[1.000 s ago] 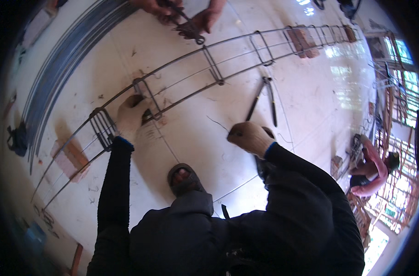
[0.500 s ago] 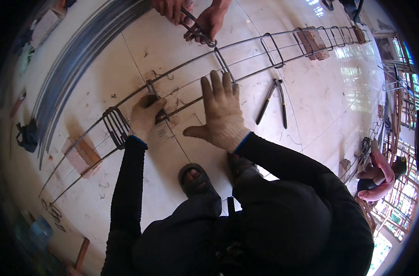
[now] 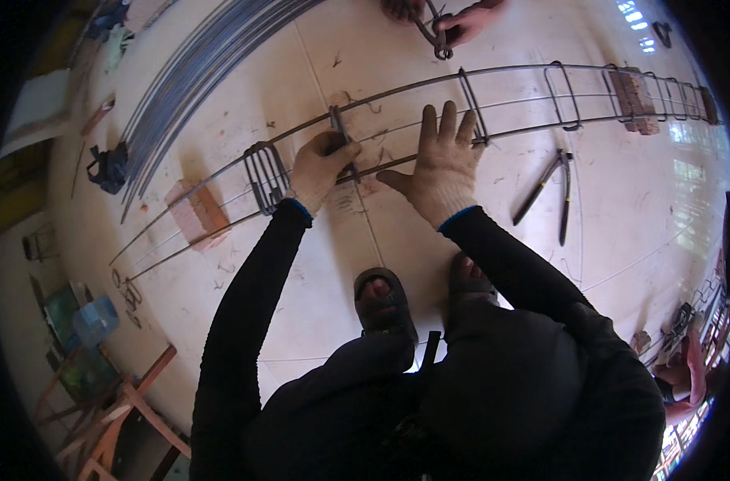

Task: The person sits on the floor and uses pliers to twist wire ties around a metal frame structure, securing crossbars to longitudinal rails. A second person works alongside on a similar frame. The camera wearer repeatedly wraps wire and twists it with pliers to fasten joints.

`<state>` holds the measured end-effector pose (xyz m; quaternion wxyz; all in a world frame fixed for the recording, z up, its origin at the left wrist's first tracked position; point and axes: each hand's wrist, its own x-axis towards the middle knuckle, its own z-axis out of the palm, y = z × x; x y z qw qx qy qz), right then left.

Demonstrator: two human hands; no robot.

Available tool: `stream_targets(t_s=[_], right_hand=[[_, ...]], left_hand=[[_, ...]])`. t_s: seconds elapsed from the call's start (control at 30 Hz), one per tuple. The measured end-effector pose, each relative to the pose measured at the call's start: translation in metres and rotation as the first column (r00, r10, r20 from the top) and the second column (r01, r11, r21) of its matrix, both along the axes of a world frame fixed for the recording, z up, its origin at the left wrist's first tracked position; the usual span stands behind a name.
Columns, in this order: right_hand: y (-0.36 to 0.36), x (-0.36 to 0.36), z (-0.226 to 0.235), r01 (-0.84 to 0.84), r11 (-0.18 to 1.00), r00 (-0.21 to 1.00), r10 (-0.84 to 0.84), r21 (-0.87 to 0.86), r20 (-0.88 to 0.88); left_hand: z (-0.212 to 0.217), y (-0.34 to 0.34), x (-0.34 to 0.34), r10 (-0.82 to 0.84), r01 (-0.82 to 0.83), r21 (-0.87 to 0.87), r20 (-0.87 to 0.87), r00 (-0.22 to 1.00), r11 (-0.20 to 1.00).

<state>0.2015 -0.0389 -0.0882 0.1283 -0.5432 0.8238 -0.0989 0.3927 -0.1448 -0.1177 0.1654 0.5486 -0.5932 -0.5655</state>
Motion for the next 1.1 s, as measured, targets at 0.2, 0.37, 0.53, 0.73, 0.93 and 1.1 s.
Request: stream_targets(t_s=[0.2,0.37,0.53,0.73,0.93,1.1], right_hand=[[0.007,-0.001,0.003,-0.045,0.998,0.998,0.047,-0.039,0.046],[0.002,0.001,0.027,-0.048,0.999,0.992,0.050,-0.025,0.113],[-0.006,-0.001,-0.004,-0.011,0.999,1.000,0.012,-0.045,0.017],[-0.012,0.009,-0.008,-0.020,1.000,0.993,0.020,0.005,-0.119],[-0.017,0.016,-0.002,-0.032,0.994,0.981,0.051,0.100,-0.189],[-0.020,0.020,0.000,-0.004,0.978,0.971,0.054,0.209,-0.234]], left_hand=[[-0.005,0.000,0.003,-0.006,0.006,0.003,0.047,0.999,1.000],[-0.005,0.006,0.000,-0.003,0.007,-0.042,0.093,0.996,0.999],[0.007,0.002,0.000,-0.021,0.021,0.021,0.016,1.000,1.000],[-0.008,-0.004,0.000,-0.075,0.076,0.006,-0.011,0.997,0.997],[-0.012,-0.014,0.006,-0.126,0.138,0.081,-0.135,0.983,0.987],[-0.034,-0.019,0.005,-0.114,0.173,0.203,-0.273,0.955,0.964]])
